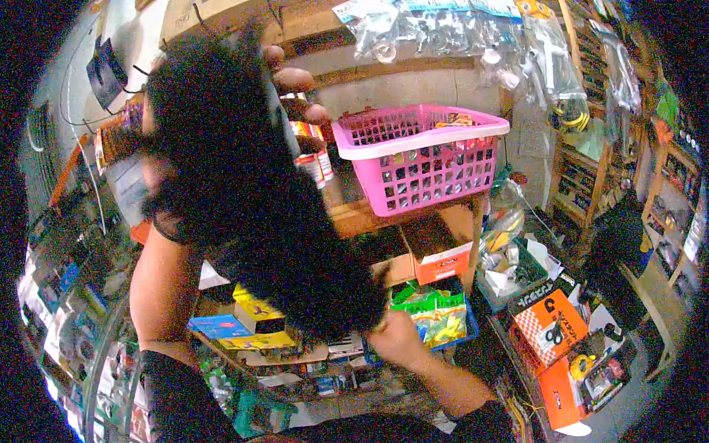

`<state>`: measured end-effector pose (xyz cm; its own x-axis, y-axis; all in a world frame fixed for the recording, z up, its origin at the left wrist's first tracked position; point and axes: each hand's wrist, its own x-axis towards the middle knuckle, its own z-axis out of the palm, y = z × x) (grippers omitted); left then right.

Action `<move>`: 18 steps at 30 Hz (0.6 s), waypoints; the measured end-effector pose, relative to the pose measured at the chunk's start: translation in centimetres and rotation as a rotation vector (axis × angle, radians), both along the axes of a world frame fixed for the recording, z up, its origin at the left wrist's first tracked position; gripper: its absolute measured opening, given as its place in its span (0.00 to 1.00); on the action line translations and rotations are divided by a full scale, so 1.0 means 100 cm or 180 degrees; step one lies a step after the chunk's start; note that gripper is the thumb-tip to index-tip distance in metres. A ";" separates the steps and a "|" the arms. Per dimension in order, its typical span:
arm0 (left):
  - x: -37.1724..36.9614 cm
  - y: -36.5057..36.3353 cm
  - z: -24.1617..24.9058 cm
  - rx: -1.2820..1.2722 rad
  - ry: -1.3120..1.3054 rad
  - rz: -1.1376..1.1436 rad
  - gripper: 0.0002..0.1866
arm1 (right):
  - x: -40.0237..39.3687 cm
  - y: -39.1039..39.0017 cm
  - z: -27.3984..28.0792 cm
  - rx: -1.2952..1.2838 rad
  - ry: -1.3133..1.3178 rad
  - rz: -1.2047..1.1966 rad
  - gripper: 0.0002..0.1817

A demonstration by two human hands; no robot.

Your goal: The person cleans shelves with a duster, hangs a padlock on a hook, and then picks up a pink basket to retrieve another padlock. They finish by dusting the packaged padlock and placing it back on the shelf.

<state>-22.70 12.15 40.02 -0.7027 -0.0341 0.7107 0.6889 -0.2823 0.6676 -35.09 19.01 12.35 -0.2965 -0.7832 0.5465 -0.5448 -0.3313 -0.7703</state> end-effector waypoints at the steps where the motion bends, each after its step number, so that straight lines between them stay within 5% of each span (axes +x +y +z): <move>1: 0.002 -0.003 -0.003 -0.0147 0.0344 -0.0445 0.36 | 0.000 0.002 0.002 -0.0039 -0.0387 -0.0095 0.10; 2: 0.002 -0.005 -0.006 -0.0362 0.0301 -0.0124 0.35 | 0.008 -0.011 -0.005 -0.1116 -0.0733 -0.0235 0.11; 3: 0.000 -0.003 -0.008 -0.0582 0.0239 0.0198 0.34 | 0.009 -0.012 -0.019 -0.1084 -0.0735 -0.0222 0.11; 5: -0.012 -0.012 0.002 -0.1932 -0.0239 -0.0947 0.34 | 0.009 -0.007 -0.042 0.0304 -0.1587 0.0936 0.11; 6: -0.011 -0.018 0.003 -0.1740 -0.0315 -0.0904 0.36 | 0.004 0.000 -0.033 0.0756 -0.0089 0.0609 0.14; 7: -0.008 -0.018 0.004 -0.1550 -0.0383 -0.0854 0.37 | 0.004 0.001 -0.024 0.0758 -0.0082 0.0617 0.14; 9: 0.006 -0.004 -0.004 0.0661 -0.0281 -0.0621 0.42 | 0.009 -0.002 -0.012 -0.0854 0.0488 -0.0318 0.11; 10: 0.001 -0.006 -0.007 0.0514 0.0135 -0.0724 0.41 | 0.015 -0.013 -0.026 -0.0948 -0.0734 -0.0160 0.09; 11: 0.000 -0.012 -0.010 0.0524 0.0121 -0.0704 0.41 | 0.014 -0.017 -0.046 -0.0938 -0.0753 -0.0144 0.09; 13: -0.002 -0.026 -0.015 -0.1293 -0.0459 -0.0346 0.34 | 0.015 -0.012 -0.056 0.0423 -0.1434 0.1258 0.08; 14: -0.005 -0.033 -0.013 -0.1246 -0.0490 -0.0637 0.33 | 0.004 -0.006 -0.053 0.0547 0.0670 0.0656 0.08; 15: -0.002 -0.024 -0.013 -0.1242 -0.0490 -0.0633 0.33 | 0.004 -0.001 -0.039 0.0551 0.0670 0.0661 0.08; 17: 0.008 0.000 -0.012 0.0564 -0.0186 0.0045 0.34 | 0.010 0.002 -0.020 0.0023 -0.0746 0.0114 0.11; 18: 0.006 -0.003 -0.013 0.0673 -0.0212 -0.0320 0.33 | 0.021 -0.003 -0.015 -0.0522 -0.1027 0.0001 0.13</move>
<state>-22.09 11.86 38.70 -0.7551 -0.1046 0.6472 0.6067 -0.4855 0.6295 -33.02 18.74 10.88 -0.4741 -0.6930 0.5431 -0.2821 -0.4648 -0.8393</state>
